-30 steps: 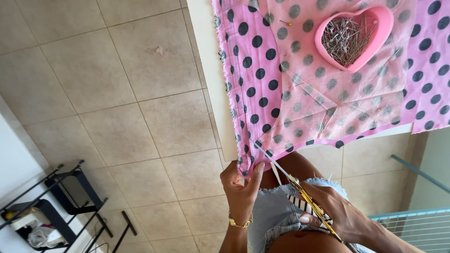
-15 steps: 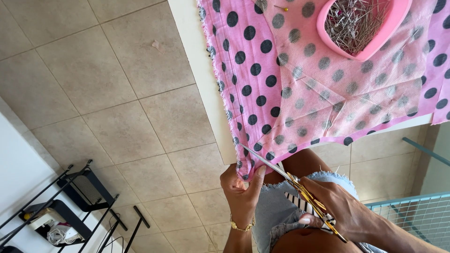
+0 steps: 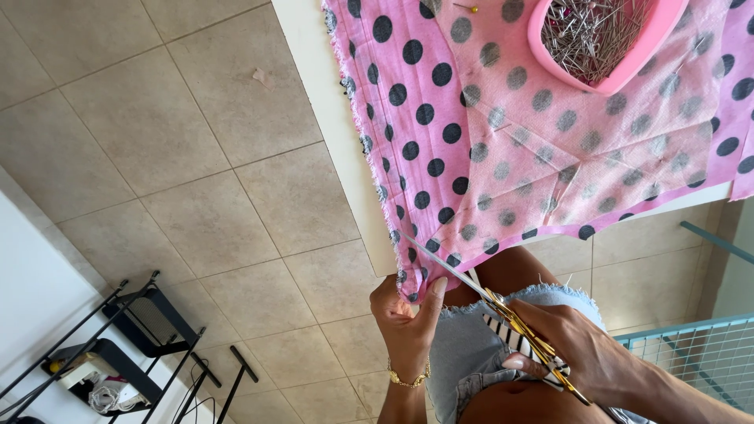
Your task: The person cuts a shape out of pink polka-dotted fabric using shears, following a pattern that is pinned to the material.
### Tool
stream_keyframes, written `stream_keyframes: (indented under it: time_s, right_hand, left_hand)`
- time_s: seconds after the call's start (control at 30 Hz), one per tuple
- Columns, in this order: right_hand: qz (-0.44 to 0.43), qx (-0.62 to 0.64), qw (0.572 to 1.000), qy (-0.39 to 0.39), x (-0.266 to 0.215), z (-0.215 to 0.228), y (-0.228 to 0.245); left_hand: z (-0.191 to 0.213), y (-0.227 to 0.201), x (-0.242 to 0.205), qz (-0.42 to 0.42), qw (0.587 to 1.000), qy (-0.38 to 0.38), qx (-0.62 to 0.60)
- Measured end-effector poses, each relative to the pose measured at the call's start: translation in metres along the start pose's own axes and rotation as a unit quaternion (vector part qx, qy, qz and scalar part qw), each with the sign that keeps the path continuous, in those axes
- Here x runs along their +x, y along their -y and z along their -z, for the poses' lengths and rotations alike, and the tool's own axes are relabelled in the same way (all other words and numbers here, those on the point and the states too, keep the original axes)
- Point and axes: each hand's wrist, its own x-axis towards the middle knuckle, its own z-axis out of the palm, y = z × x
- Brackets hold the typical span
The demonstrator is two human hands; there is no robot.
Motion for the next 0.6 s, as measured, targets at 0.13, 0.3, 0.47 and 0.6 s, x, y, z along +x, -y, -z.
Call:
stream_keyframes:
  time_s: [0.13,0.3,0.47,0.6]
  right_hand:
    - [-0.016,-0.002,1.000,-0.002,0.000,0.000,0.003]
    - [-0.014,0.013,1.000,0.016,0.001,0.006,0.009]
    - [0.006,0.004,1.000,0.009,0.007,0.008,0.014]
    - [0.018,-0.025,1.000,0.008,0.010,0.010,0.020]
  left_hand:
    - [-0.001,0.003,0.000,0.000,1.000,-0.007,0.000]
    - [0.000,0.003,0.001,0.001,1.000,-0.003,0.003]
    - [0.000,0.011,-0.002,-0.002,1.000,-0.010,0.003]
    - [0.001,0.009,-0.001,0.001,1.000,-0.004,0.012]
